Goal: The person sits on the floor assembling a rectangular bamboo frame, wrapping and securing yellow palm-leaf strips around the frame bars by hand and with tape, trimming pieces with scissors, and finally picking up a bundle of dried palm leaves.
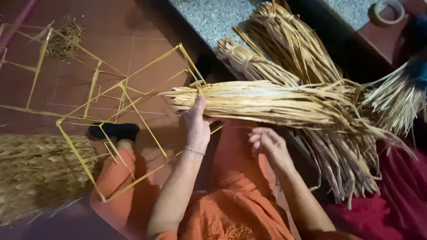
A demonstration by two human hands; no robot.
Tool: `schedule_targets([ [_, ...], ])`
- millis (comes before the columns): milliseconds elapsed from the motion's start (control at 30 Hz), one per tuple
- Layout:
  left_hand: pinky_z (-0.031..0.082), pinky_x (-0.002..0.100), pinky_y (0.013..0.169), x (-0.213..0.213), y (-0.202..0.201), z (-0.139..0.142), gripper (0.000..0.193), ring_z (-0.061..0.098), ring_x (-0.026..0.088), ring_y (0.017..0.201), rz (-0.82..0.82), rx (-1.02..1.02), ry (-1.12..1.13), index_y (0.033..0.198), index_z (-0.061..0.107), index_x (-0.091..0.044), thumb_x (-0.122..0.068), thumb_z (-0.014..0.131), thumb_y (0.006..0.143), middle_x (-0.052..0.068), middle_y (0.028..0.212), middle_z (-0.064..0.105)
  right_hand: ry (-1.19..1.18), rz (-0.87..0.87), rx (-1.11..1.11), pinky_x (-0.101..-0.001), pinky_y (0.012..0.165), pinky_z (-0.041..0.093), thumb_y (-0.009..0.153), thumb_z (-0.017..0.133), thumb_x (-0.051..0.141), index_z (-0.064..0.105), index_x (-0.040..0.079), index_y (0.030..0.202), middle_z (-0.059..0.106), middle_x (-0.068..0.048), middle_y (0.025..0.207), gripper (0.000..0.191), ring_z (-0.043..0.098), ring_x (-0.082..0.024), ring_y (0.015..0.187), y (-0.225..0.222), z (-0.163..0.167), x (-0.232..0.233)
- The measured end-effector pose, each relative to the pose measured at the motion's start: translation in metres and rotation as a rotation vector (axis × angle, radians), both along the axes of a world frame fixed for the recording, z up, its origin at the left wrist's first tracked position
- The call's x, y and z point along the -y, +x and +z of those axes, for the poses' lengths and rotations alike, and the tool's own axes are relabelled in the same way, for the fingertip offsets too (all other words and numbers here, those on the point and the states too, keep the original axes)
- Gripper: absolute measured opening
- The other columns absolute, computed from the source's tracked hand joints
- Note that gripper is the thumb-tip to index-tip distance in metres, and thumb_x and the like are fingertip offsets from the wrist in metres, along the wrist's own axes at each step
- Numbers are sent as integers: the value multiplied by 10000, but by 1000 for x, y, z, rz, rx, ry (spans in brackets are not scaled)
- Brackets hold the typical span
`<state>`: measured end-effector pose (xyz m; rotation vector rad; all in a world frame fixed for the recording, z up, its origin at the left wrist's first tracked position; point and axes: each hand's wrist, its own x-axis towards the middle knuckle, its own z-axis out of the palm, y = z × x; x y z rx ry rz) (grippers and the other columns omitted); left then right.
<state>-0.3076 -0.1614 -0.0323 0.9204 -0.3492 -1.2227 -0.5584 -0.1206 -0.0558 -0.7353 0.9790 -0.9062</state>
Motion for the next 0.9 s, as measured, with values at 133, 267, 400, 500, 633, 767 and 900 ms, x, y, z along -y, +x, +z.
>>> schedule_targets([
  [133, 646, 538, 844, -6, 1, -13, 656, 635, 259, 1189, -9, -16, 58, 1404, 537, -43, -399, 740, 891, 129, 1344, 592, 19, -251, 273, -332, 643, 526, 1075, 597, 271, 644, 49, 1071, 694, -66, 895, 227, 631, -153, 712, 6, -22, 13],
  [267, 647, 561, 836, -7, 1, -15, 652, 606, 258, 1218, 18, 6, 56, 1404, 517, -70, -391, 732, 878, 117, 1369, 554, 18, -234, 369, -335, 579, 525, 1082, 590, 313, 634, 67, 884, 700, -89, 796, 319, 636, -169, 642, 5, -30, 20],
  [400, 646, 557, 807, -11, 1, -7, 644, 617, 288, 1196, -16, 22, 51, 1395, 531, -60, -426, 707, 895, 132, 1341, 577, -14, -282, 252, -325, 590, 494, 1061, 594, 238, 679, 67, 938, 714, -94, 836, 227, 599, -149, 623, 6, -30, 19],
  [500, 644, 535, 846, -12, 2, -3, 634, 622, 294, 1213, -70, -29, 25, 1392, 560, -52, -464, 697, 930, 135, 1351, 600, -108, -284, 253, -319, 677, 516, 1074, 613, 169, 680, 47, 964, 726, -101, 911, 177, 616, -146, 707, 9, -26, 14],
  [633, 635, 525, 846, -10, 5, -4, 591, 616, 253, 1210, -29, -66, 68, 1372, 562, -133, -483, 695, 914, 80, 1337, 597, -363, -150, 115, -314, 749, 526, 1061, 599, 113, 712, 5, 1057, 690, -113, 1069, 156, 625, -139, 863, 9, -17, -9],
  [767, 622, 506, 870, -7, 6, -10, 576, 620, 241, 1189, -14, -69, 98, 1366, 575, -164, -489, 704, 909, 62, 1322, 608, -594, -109, -103, -300, 782, 535, 1006, 625, 63, 690, -22, 1103, 617, -125, 1230, 145, 622, -140, 943, 7, -18, -18],
  [900, 633, 487, 871, -7, 6, -13, 574, 639, 216, 1164, -24, -90, 99, 1353, 571, -184, -495, 699, 888, 44, 1297, 623, -231, -228, 246, -328, 817, 547, 1033, 578, 59, 683, -30, 1167, 695, -121, 1072, 192, 644, -168, 916, 6, -29, -10],
])
